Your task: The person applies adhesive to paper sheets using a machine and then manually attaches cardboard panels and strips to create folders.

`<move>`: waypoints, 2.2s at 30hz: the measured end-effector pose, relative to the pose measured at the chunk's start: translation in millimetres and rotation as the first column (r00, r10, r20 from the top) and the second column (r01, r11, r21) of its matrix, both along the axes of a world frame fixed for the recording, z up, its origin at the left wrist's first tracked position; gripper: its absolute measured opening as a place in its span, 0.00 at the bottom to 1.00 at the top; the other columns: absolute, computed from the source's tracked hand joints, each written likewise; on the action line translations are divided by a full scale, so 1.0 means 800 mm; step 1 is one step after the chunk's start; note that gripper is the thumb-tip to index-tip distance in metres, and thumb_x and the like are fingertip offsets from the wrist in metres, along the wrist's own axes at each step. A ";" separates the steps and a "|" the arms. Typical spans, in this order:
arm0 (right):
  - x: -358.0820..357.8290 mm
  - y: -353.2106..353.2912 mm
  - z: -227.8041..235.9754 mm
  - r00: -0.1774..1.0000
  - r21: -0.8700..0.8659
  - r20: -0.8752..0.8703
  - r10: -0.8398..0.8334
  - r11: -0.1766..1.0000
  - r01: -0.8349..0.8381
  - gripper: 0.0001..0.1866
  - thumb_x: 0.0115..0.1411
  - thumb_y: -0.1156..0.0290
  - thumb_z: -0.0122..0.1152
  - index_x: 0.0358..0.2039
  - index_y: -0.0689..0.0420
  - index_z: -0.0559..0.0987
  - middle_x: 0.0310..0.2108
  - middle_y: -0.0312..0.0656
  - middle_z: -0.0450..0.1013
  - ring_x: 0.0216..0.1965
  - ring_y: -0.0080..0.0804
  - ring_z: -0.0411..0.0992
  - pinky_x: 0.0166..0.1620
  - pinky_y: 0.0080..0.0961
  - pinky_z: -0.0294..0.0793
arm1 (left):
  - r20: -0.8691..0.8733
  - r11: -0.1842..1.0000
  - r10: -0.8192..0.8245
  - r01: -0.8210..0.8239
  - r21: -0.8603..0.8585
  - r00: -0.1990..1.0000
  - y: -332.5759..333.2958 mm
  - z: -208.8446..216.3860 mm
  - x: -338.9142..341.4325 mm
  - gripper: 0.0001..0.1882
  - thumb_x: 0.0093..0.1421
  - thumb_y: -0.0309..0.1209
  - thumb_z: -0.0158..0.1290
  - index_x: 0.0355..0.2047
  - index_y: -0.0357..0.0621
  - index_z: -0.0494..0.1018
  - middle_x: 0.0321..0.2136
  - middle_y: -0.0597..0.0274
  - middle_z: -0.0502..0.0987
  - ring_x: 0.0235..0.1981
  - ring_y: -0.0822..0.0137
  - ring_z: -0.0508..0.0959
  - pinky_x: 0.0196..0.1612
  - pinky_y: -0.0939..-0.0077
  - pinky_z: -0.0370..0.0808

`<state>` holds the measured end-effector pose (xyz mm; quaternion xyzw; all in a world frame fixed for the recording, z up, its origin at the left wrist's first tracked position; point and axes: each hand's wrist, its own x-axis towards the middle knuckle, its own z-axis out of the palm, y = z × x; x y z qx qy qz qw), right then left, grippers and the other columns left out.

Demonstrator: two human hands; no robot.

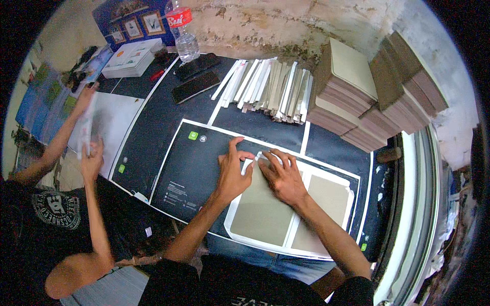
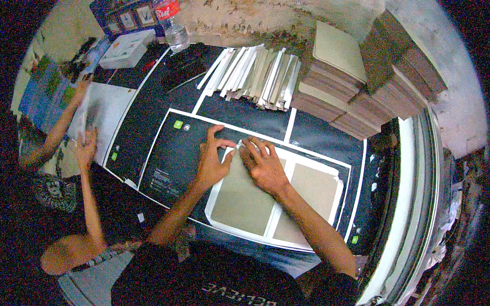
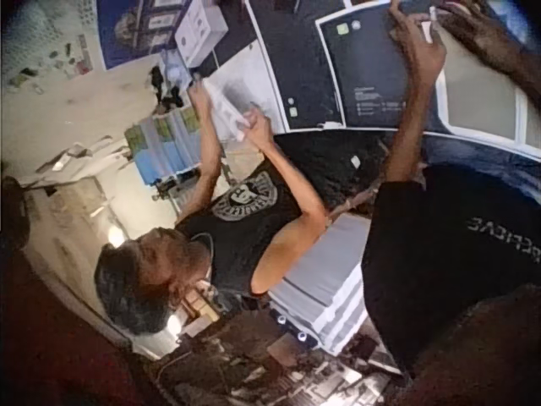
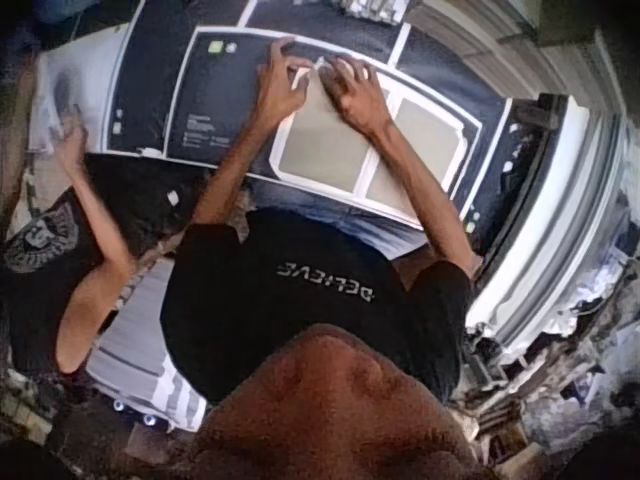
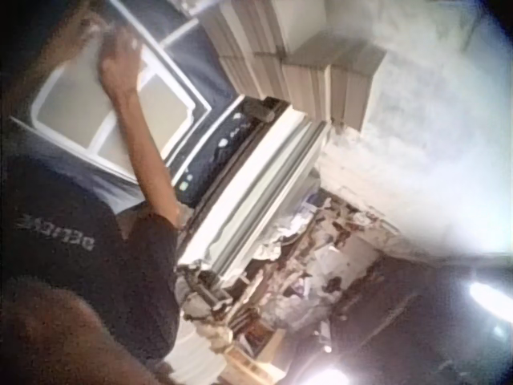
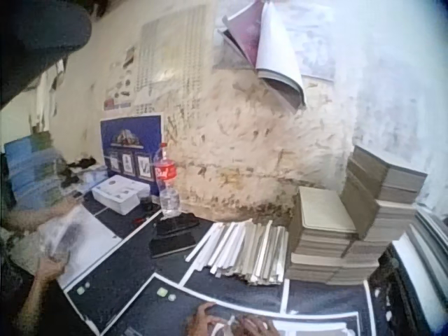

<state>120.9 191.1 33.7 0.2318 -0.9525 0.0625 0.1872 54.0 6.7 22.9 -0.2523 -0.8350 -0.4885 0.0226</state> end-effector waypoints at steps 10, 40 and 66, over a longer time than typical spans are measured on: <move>0.005 0.004 -0.007 0.999 -0.356 0.027 -0.041 0.933 0.048 0.27 0.49 0.75 0.66 0.52 0.61 0.76 0.36 0.46 0.75 0.37 0.43 0.73 0.41 0.38 0.75 | -0.154 0.865 -0.176 0.079 -0.495 0.972 0.006 0.029 0.039 0.46 0.59 0.32 0.60 0.70 0.33 0.44 0.48 0.49 0.78 0.53 0.50 0.74 0.56 0.50 0.58; -0.002 -0.012 0.001 0.969 -0.291 0.249 0.008 0.954 0.067 0.49 0.55 0.76 0.63 0.72 0.61 0.45 0.74 0.58 0.38 0.72 0.56 0.49 0.66 0.54 0.60 | 0.019 0.987 -0.154 0.154 0.038 0.988 -0.003 0.012 0.001 0.71 0.40 0.23 0.74 0.72 0.42 0.31 0.70 0.35 0.50 0.58 0.50 0.75 0.64 0.49 0.62; 0.017 -0.017 0.022 0.958 -0.745 0.116 -0.261 0.616 0.258 0.29 0.56 0.77 0.63 0.60 0.61 0.70 0.38 0.44 0.77 0.42 0.34 0.73 0.52 0.38 0.69 | 0.208 0.972 -0.096 0.046 0.232 0.973 0.011 0.039 0.051 0.41 0.64 0.24 0.56 0.71 0.34 0.46 0.65 0.43 0.65 0.54 0.53 0.78 0.68 0.58 0.55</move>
